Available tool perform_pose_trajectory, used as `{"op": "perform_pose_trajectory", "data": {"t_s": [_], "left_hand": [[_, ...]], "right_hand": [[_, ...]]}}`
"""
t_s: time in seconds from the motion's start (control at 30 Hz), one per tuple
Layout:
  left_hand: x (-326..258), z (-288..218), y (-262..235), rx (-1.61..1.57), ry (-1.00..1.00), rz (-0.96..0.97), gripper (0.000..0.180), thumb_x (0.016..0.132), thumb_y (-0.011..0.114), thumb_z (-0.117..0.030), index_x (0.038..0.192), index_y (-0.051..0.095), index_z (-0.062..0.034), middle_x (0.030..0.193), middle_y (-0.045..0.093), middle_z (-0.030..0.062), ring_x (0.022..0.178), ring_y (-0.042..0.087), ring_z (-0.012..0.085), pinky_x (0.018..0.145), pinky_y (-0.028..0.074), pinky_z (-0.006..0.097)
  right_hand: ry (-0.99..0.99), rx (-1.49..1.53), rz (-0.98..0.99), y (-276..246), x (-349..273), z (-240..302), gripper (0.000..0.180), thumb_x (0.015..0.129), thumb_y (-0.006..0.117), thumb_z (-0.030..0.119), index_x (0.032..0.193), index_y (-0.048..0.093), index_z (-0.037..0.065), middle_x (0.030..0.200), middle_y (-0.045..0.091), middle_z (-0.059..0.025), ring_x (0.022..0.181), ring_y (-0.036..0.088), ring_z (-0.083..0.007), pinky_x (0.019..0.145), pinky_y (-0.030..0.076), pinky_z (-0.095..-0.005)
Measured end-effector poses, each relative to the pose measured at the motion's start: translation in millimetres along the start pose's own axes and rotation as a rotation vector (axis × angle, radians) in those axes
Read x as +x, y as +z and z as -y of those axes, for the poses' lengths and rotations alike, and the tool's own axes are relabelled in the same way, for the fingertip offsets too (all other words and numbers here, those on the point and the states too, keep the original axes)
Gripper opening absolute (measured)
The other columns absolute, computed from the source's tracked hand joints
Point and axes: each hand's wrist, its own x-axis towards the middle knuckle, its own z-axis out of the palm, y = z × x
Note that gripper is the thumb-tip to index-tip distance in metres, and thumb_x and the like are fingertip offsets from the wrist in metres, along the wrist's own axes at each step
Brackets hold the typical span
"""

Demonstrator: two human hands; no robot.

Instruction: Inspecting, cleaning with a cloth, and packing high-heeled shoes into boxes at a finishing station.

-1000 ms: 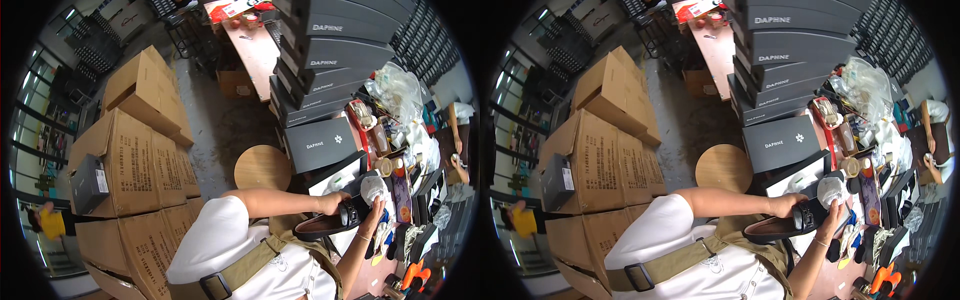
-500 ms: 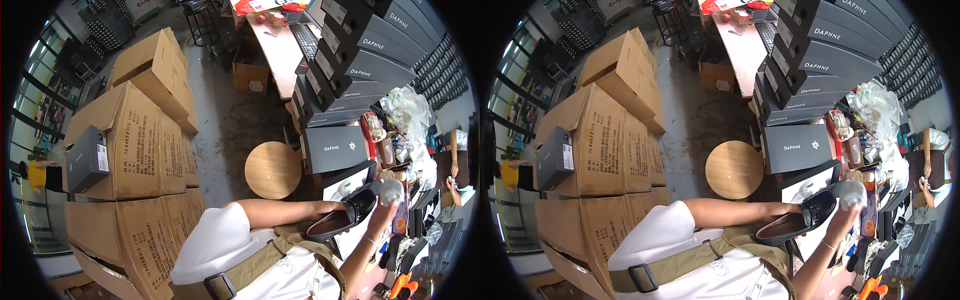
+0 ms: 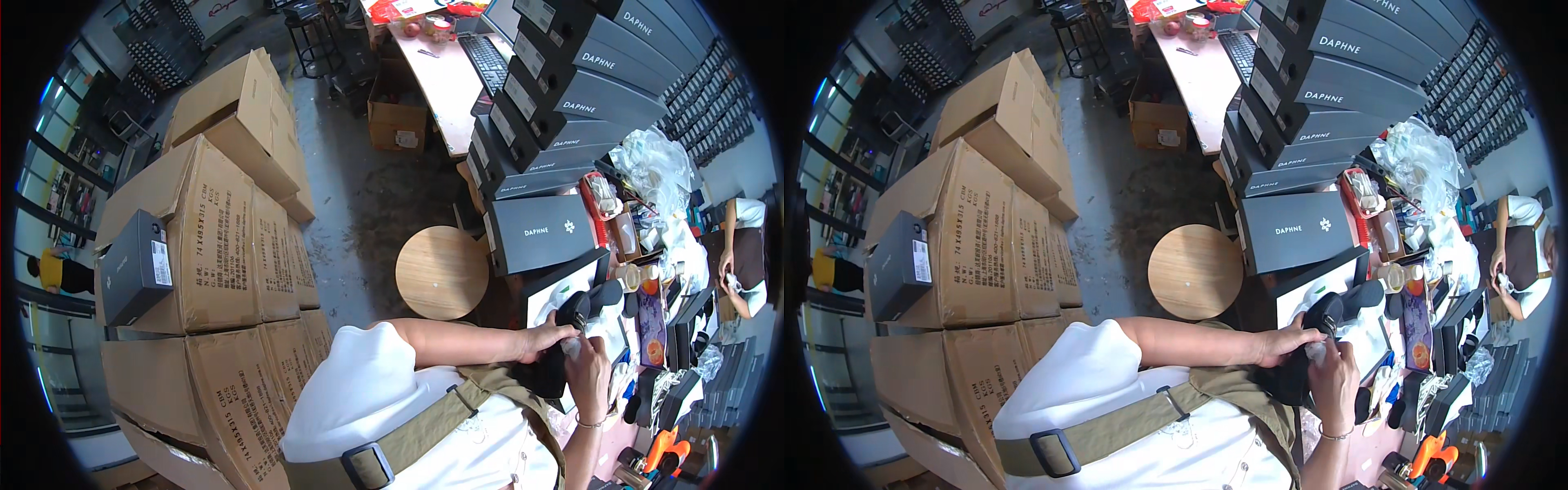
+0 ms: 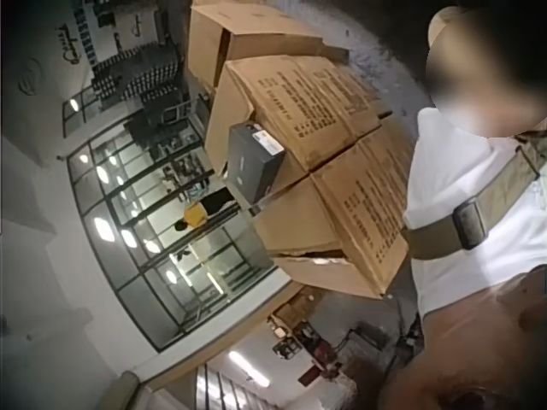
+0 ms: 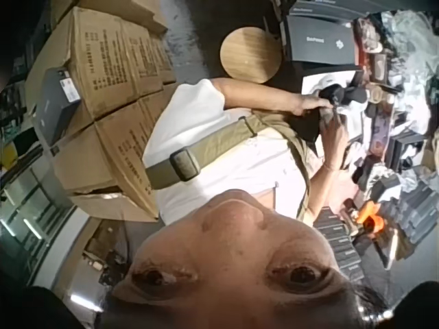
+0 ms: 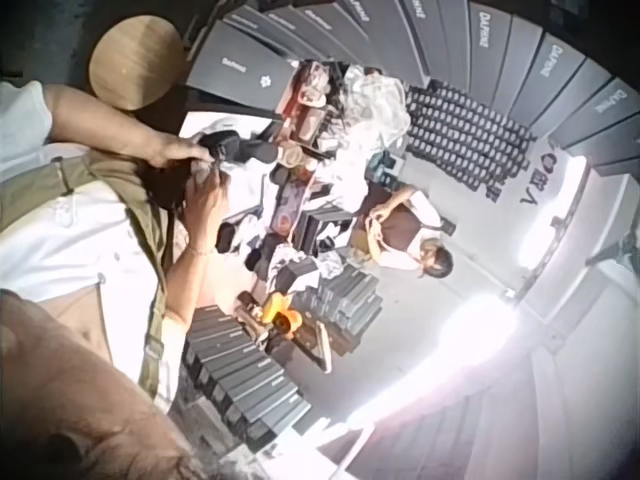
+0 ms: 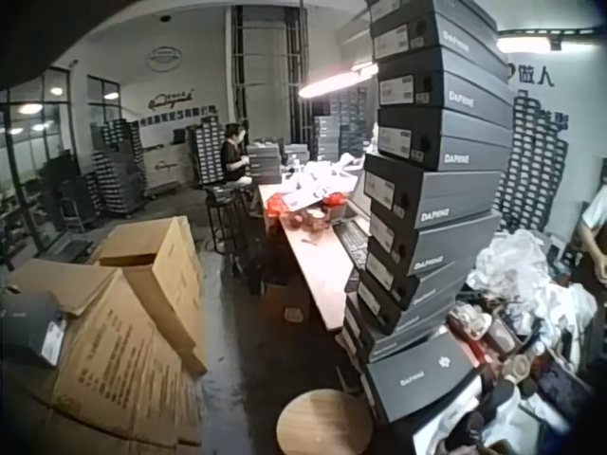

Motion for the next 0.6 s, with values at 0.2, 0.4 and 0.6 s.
{"op": "perform_pose_trajectory", "data": {"t_s": [0.2,0.4,0.6], "left_hand": [[5.0,20.7,8.4,0.350,0.077,0.081,0.116,0.078,0.077,-0.047,0.151,-0.007,-0.0140,0.146,0.027,0.0156,0.136,0.027,0.0265,0.110,0.026,0.039],[35.6,45.9,-9.0,0.404,0.208,-0.021,0.121,0.078,0.075,-0.051,0.149,-0.012,-0.0088,0.150,0.020,0.0181,0.141,0.019,0.0274,0.114,0.020,0.040],[20.7,36.1,-3.0,0.363,0.170,-0.041,0.110,0.079,0.078,-0.036,0.149,0.000,-0.0022,0.143,0.033,0.0173,0.131,0.036,0.0233,0.109,0.032,0.036]], "right_hand": [[0.019,0.038,0.195,-10.4,-22.5,-39.7,0.017,0.070,0.069,0.012,0.078,0.061,-0.001,0.078,0.054,-0.0159,0.071,0.058,-0.0348,0.064,0.046,-0.0442],[0.213,-0.117,-0.095,55.1,-20.1,-61.2,0.019,0.077,0.061,0.001,0.096,0.059,-0.001,0.090,0.051,-0.0182,0.085,0.056,-0.0364,0.072,0.047,-0.0434],[0.049,0.128,0.066,15.7,-13.6,-39.7,0.017,0.074,0.061,0.001,0.091,0.063,-0.002,0.088,0.054,-0.0183,0.088,0.055,-0.0369,0.077,0.045,-0.0449]]}}
